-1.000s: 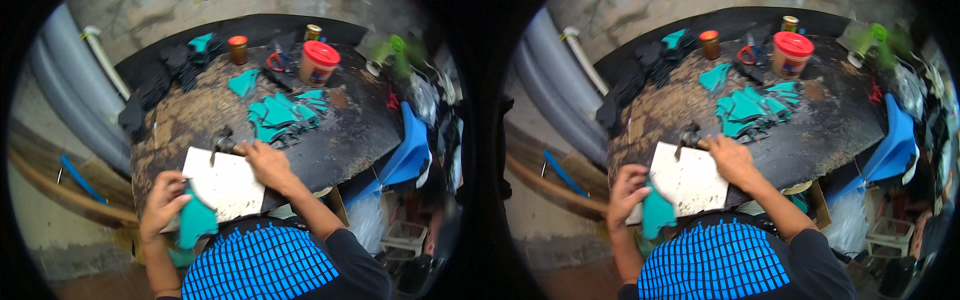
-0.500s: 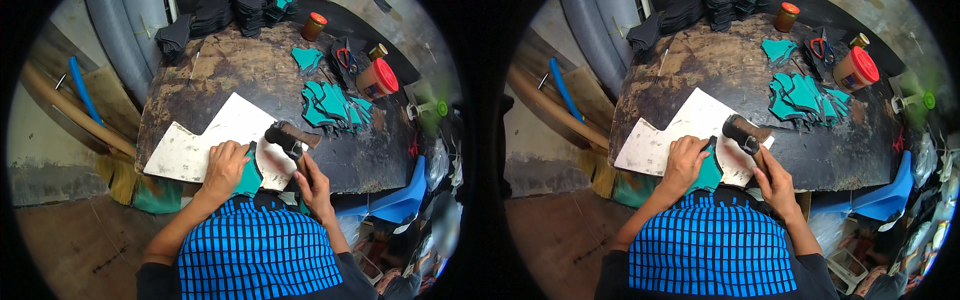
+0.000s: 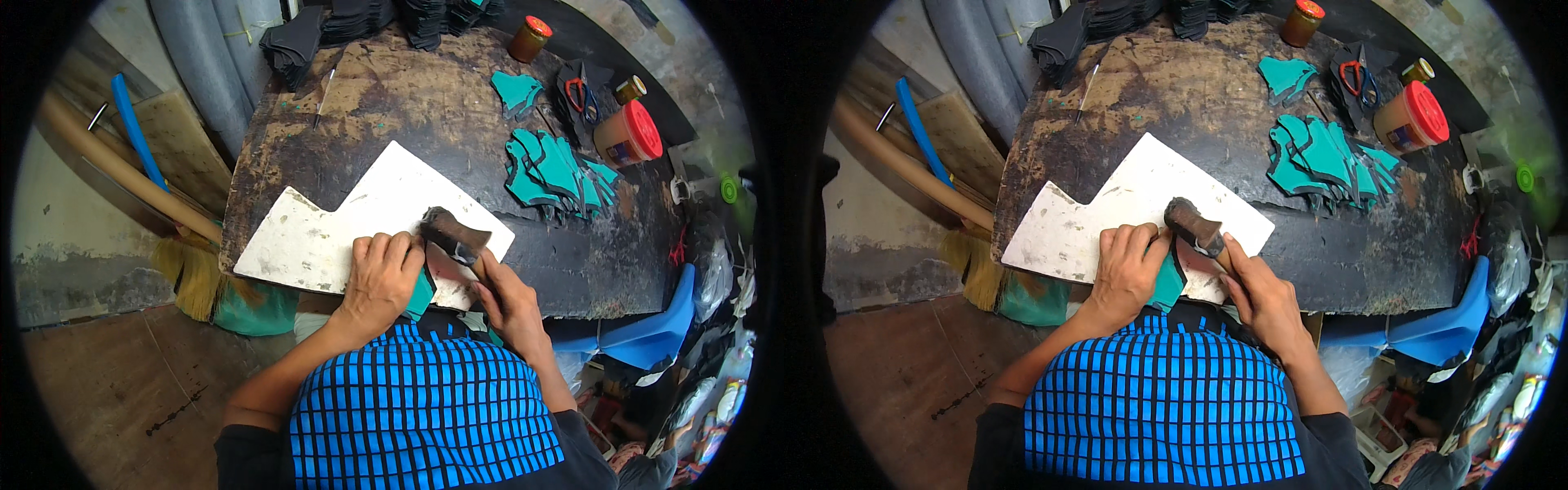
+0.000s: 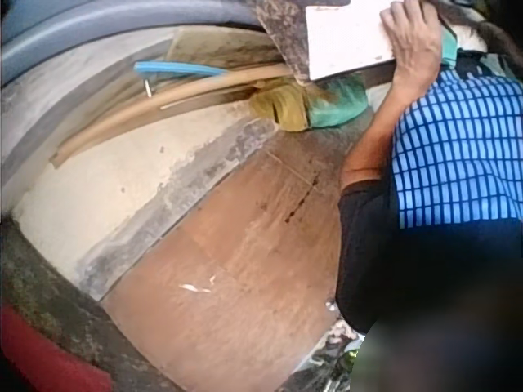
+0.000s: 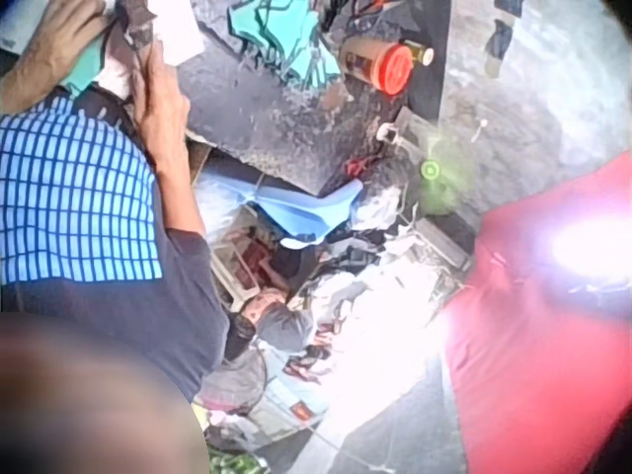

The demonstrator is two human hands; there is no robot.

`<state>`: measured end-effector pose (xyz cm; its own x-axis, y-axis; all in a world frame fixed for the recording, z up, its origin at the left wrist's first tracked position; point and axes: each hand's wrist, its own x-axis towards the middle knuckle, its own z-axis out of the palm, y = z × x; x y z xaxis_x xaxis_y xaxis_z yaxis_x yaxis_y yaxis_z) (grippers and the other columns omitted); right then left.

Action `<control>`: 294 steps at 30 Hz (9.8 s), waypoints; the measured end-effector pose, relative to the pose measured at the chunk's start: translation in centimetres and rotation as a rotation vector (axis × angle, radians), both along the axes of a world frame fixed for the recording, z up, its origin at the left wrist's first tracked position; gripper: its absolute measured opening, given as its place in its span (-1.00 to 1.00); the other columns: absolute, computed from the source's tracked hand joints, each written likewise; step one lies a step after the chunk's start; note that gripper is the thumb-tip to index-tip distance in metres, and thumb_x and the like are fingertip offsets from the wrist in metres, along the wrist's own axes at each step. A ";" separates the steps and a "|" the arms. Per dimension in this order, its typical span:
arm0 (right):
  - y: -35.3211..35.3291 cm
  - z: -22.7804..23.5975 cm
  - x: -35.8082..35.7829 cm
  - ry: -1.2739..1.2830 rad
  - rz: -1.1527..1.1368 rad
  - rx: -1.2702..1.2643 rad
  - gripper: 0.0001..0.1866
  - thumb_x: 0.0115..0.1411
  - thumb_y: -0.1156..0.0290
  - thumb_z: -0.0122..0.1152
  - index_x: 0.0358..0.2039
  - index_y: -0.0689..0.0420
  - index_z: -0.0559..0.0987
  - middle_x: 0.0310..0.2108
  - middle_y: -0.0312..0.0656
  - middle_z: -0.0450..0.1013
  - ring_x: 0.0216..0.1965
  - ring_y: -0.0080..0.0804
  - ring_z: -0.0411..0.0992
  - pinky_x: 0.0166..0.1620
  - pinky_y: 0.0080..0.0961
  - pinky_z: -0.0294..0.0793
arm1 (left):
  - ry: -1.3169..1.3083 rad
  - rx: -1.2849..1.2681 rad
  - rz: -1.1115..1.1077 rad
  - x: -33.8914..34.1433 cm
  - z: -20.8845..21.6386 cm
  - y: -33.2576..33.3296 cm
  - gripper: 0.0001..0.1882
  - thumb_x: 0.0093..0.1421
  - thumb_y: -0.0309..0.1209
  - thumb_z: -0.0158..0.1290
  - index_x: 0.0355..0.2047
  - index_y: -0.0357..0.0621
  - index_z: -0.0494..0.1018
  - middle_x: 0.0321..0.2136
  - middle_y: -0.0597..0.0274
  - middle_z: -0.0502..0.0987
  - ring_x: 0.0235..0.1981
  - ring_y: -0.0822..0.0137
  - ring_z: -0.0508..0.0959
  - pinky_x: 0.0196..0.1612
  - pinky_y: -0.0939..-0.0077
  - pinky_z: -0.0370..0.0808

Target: The person uses a hammer to repeatedly strike and shape green rubber pieces on a white board, then stacks the finished pieces. The person also opens a container of yellow liquid and handles black rubber pieces, placing them on the board.

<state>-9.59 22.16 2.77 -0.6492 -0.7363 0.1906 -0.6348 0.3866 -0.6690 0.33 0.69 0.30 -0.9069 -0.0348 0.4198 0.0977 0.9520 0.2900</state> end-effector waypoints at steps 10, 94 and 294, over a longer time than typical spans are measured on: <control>-0.2 0.3 0.1 0.012 -0.012 0.053 -0.34 0.19 0.51 0.30 0.32 -0.01 0.36 -0.34 -0.01 0.50 -0.37 -0.03 0.55 -0.29 -0.20 0.56 | 0.004 0.063 0.016 0.4 -0.5 -0.4 -0.71 0.11 -0.50 0.05 -0.13 -0.25 0.48 -0.25 0.16 0.43 -0.22 0.22 0.43 -0.07 0.27 0.29; -3.2 0.4 -5.0 0.434 -0.186 0.293 -0.35 0.14 0.46 0.32 0.27 -0.19 0.45 -0.34 -0.17 0.45 -0.50 -0.15 0.46 -0.46 -0.28 0.44 | 0.033 0.353 0.178 1.9 -0.1 -1.2 -0.69 0.05 -0.50 0.30 -0.27 -0.27 0.39 -0.28 0.08 0.38 -0.20 0.08 0.40 -0.11 0.25 0.36; -1.6 3.2 0.9 -0.006 0.147 0.168 -0.26 0.20 0.46 0.28 0.39 -0.10 0.27 -0.23 -0.02 0.57 -0.35 -0.01 0.58 -0.30 -0.21 0.59 | 0.109 0.058 -0.033 4.0 -0.9 -1.8 -0.81 0.12 -0.49 0.11 -0.23 -0.21 0.55 -0.35 0.23 0.43 -0.33 0.30 0.46 -0.15 0.29 0.32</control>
